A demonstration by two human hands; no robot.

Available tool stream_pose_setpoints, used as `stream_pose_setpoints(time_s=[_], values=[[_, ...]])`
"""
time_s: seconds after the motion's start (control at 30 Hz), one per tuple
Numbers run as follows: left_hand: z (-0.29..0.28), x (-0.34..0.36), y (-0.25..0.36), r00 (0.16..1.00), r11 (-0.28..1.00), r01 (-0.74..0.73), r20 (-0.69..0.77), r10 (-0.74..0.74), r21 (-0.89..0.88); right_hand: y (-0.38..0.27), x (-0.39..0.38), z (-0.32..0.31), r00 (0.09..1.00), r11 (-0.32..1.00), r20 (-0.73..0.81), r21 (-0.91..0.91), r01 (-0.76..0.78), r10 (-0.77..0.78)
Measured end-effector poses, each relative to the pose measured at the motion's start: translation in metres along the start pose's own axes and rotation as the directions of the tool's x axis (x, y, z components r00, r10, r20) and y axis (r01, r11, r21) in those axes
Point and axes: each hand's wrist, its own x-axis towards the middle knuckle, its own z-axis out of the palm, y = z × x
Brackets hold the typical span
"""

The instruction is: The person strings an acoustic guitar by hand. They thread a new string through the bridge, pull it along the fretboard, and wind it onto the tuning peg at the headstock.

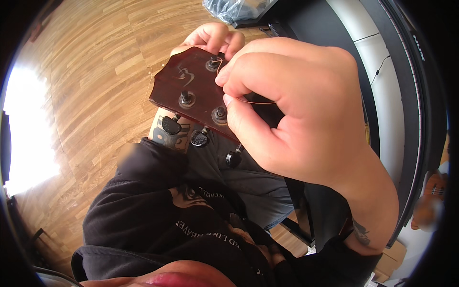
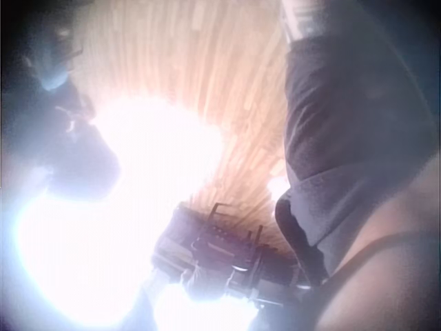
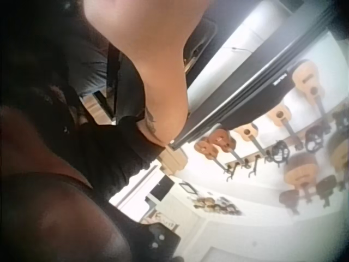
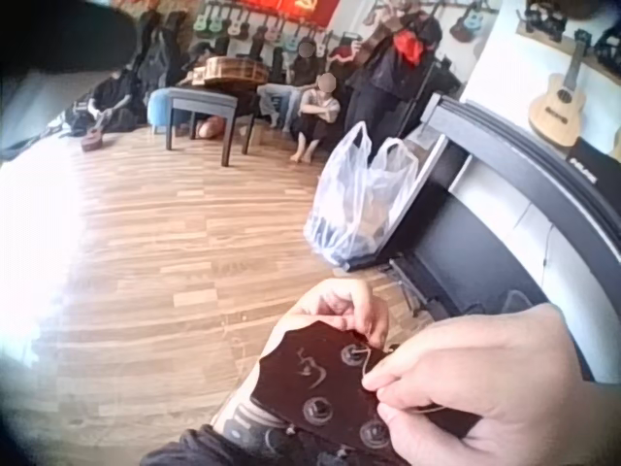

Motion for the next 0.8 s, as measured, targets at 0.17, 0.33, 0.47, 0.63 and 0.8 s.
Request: stream_pose_setpoints(time_s=[0.17, 0.33, 0.47, 0.63, 0.8], values=[[0.005, -0.006, 0.010, 0.987, 0.950, 0.146, -0.105, -0.121, 0.276, 0.003, 0.000, -0.001, 1.000, 1.000, 0.006, -0.002, -0.006, 0.006], [0.001, 0.000, -0.012, 0.993, 0.994, -0.100, 0.062, 0.102, -0.032, -0.002, 0.001, 0.001, 1.000, 1.000, 0.003, 0.000, -0.020, 0.020], [0.015, -0.002, -0.005, 0.999, 1.000, 0.007, -0.032, -0.007, -0.019, -0.001, -0.001, 0.002, 1.000, 1.000, -0.009, -0.007, -0.022, 0.021], [0.007, -0.010, 0.001, 0.987, 0.984, 0.081, -0.151, -0.057, 0.156, -0.001, 0.000, 0.001, 1.000, 1.000, -0.007, -0.014, -0.003, 0.003], [0.007, 0.002, -0.019, 0.990, 0.989, -0.131, 0.033, 0.134, -0.067, -0.003, 0.000, 0.002, 1.000, 1.000, -0.015, -0.018, -0.016, 0.016]])
